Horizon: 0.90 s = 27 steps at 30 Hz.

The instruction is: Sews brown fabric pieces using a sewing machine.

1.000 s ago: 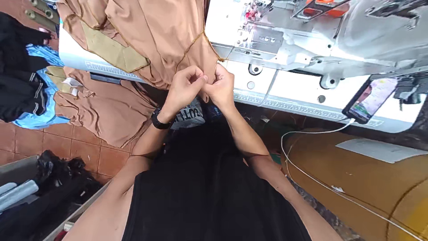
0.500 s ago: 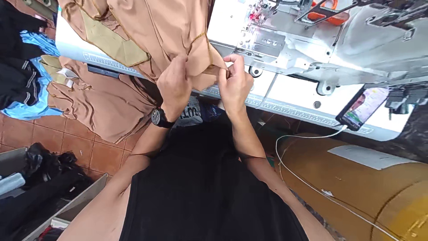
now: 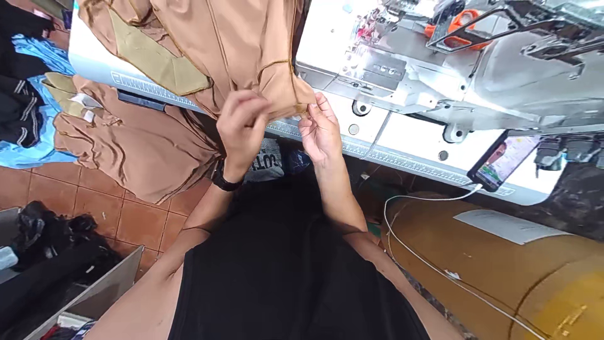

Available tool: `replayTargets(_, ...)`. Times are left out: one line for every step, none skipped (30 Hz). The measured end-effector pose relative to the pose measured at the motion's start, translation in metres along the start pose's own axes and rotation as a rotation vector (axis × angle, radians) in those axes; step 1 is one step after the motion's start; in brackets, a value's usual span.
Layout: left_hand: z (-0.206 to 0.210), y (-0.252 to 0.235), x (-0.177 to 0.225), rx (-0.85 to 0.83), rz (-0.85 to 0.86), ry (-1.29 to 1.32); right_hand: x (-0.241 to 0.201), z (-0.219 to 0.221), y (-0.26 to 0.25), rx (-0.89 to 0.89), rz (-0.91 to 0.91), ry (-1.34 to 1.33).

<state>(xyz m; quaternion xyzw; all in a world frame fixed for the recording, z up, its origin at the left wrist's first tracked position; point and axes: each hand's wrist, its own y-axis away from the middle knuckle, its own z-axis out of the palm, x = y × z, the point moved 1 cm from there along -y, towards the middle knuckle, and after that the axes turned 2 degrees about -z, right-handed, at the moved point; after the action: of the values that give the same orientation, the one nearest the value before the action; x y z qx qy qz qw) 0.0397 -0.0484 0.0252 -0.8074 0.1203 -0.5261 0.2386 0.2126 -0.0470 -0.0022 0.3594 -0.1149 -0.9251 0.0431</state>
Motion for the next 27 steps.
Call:
replayTargets(0.001, -0.002, 0.000, 0.000, 0.163, -0.165, 0.001, 0.002, -0.001, -0.029, -0.004, 0.010)
replayTargets(0.001, -0.005, 0.000, -0.019, 0.252, -0.223, 0.003, 0.003, -0.003, -0.049, -0.044, 0.056)
replayTargets(0.000, -0.009, 0.000, -0.063, 0.262, -0.198, 0.005, 0.004, -0.003, -0.062, -0.106, 0.133)
replayTargets(-0.003, -0.014, 0.000, -0.120, 0.204, -0.115, 0.005, 0.004, -0.004, -0.064, -0.170, 0.235)
replayTargets(-0.007, -0.020, -0.001, -0.177, 0.099, 0.010, 0.004, 0.002, -0.005, -0.065, -0.222, 0.332)
replayTargets(-0.012, -0.026, -0.003, -0.232, -0.048, 0.145, 0.000, -0.001, -0.006, -0.071, -0.250, 0.397)
replayTargets(-0.016, -0.032, -0.007, -0.259, -0.213, 0.298, -0.005, -0.004, -0.007, -0.083, -0.253, 0.426)
replayTargets(-0.018, -0.041, -0.012, -0.270, -0.370, 0.455, -0.010, -0.006, -0.010, -0.097, -0.240, 0.430)
replayTargets(-0.016, -0.051, -0.018, -0.258, -0.500, 0.595, -0.015, -0.008, -0.012, -0.118, -0.215, 0.415)
replayTargets(-0.012, -0.060, -0.025, -0.232, -0.595, 0.713, -0.019, -0.010, -0.014, -0.146, -0.188, 0.397)
replayTargets(-0.011, -0.065, -0.029, -0.226, -0.647, 0.797, -0.022, -0.012, -0.016, -0.178, -0.166, 0.374)
replayTargets(-0.012, -0.064, -0.029, -0.234, -0.661, 0.842, -0.025, -0.013, -0.018, -0.217, -0.153, 0.354)
replayTargets(-0.015, -0.059, -0.025, -0.260, -0.645, 0.849, -0.027, -0.014, -0.019, -0.267, -0.148, 0.352)
replayTargets(-0.020, -0.053, -0.022, -0.295, -0.597, 0.824, -0.029, -0.014, -0.020, -0.314, -0.159, 0.395)
replayTargets(-0.024, -0.047, -0.021, -0.329, -0.524, 0.754, -0.029, -0.013, -0.020, -0.331, -0.189, 0.467)
replayTargets(-0.026, -0.042, -0.020, -0.354, -0.440, 0.629, -0.028, -0.010, -0.020, -0.311, -0.234, 0.570)
replayTargets(-0.025, -0.040, -0.019, -0.356, -0.358, 0.455, -0.025, -0.007, -0.020, -0.258, -0.296, 0.710)
replayTargets(-0.020, -0.038, -0.017, -0.330, -0.286, 0.269, -0.020, -0.004, -0.020, -0.182, -0.372, 0.861)
replayTargets(-0.013, -0.036, -0.015, -0.284, -0.217, 0.106, -0.015, -0.001, -0.019, -0.101, -0.460, 1.012)
replayTargets(-0.006, -0.033, -0.015, -0.229, -0.149, -0.021, -0.011, 0.001, -0.019, -0.031, -0.559, 1.154)
replayTargets(0.000, -0.031, -0.015, -0.176, -0.094, -0.119, -0.008, 0.002, -0.020, 0.018, -0.667, 1.273)
replayTargets(0.003, -0.029, -0.015, -0.134, -0.048, -0.190, -0.008, 0.003, -0.020, 0.044, -0.765, 1.361)
replayTargets(0.005, -0.029, -0.014, -0.106, -0.016, -0.242, -0.009, 0.003, -0.020, 0.055, -0.836, 1.420)
replayTargets(0.005, -0.031, -0.012, -0.094, 0.009, -0.283, -0.009, 0.002, -0.020, 0.063, -0.887, 1.452)
replayTargets(0.004, -0.035, -0.009, -0.097, 0.030, -0.321, -0.008, 0.003, -0.019, 0.070, -0.920, 1.468)
replayTargets(0.004, -0.043, -0.003, -0.107, 0.060, -0.360, -0.007, 0.006, -0.019, 0.071, -0.932, 1.468)
replayTargets(0.005, -0.055, 0.005, -0.135, 0.091, -0.394, -0.007, 0.012, -0.020, 0.064, -0.929, 1.446)
